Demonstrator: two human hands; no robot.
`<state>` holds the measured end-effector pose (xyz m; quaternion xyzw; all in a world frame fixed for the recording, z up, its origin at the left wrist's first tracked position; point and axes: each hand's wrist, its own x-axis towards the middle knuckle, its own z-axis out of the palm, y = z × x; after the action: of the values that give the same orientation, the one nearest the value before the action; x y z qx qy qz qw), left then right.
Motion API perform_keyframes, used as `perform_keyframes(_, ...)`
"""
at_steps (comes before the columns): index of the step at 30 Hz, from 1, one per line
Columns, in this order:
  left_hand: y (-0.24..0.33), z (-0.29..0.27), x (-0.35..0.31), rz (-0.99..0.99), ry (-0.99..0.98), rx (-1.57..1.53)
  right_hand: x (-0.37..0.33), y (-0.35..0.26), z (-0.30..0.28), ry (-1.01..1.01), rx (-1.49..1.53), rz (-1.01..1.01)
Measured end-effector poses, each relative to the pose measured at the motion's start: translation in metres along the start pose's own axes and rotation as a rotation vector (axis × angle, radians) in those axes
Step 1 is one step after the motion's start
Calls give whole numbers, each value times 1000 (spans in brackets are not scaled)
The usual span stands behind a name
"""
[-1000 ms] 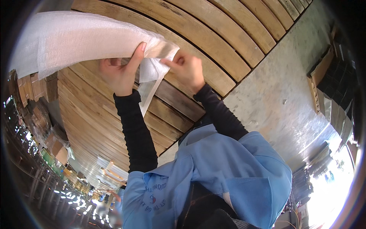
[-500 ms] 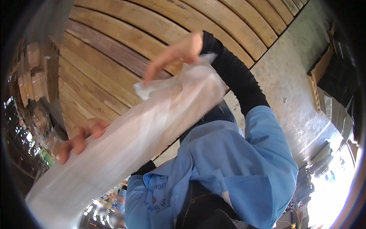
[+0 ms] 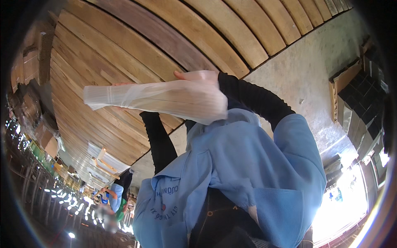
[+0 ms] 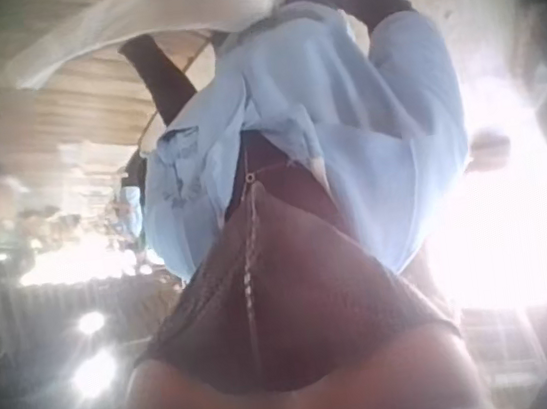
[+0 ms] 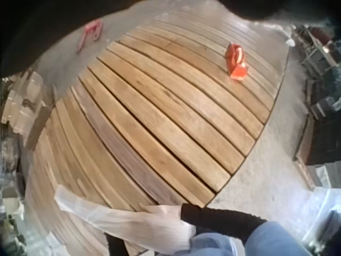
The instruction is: The person wraps wooden chair leg parts in bubble wrap on a wooden workbench. They fold the bubble wrap around each piece, secure it with tape, and place the wrapped items aside. The process is repeated for multiple parts.
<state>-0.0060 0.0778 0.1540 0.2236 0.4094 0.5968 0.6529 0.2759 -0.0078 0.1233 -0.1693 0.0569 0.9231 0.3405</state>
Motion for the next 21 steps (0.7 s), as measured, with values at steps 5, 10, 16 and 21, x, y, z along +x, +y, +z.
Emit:
perform_keyframes(5, -9, -37, -8, -17, 11, -75, 13, 26, 17, -26, -228, -50)
perform_keyframes(10, -5, -63, -5, 2, -79, -219, 39, 14, 34, 294, -1010, -427)
perform_keyframes(16, -12, -18, 6, 32, 226, 114, 46, -40, 36, 167, -675, -495)
perform_keyframes(21, -11, -19, 14, 57, 293, 198, 42, -75, 33, 292, -844, -514)
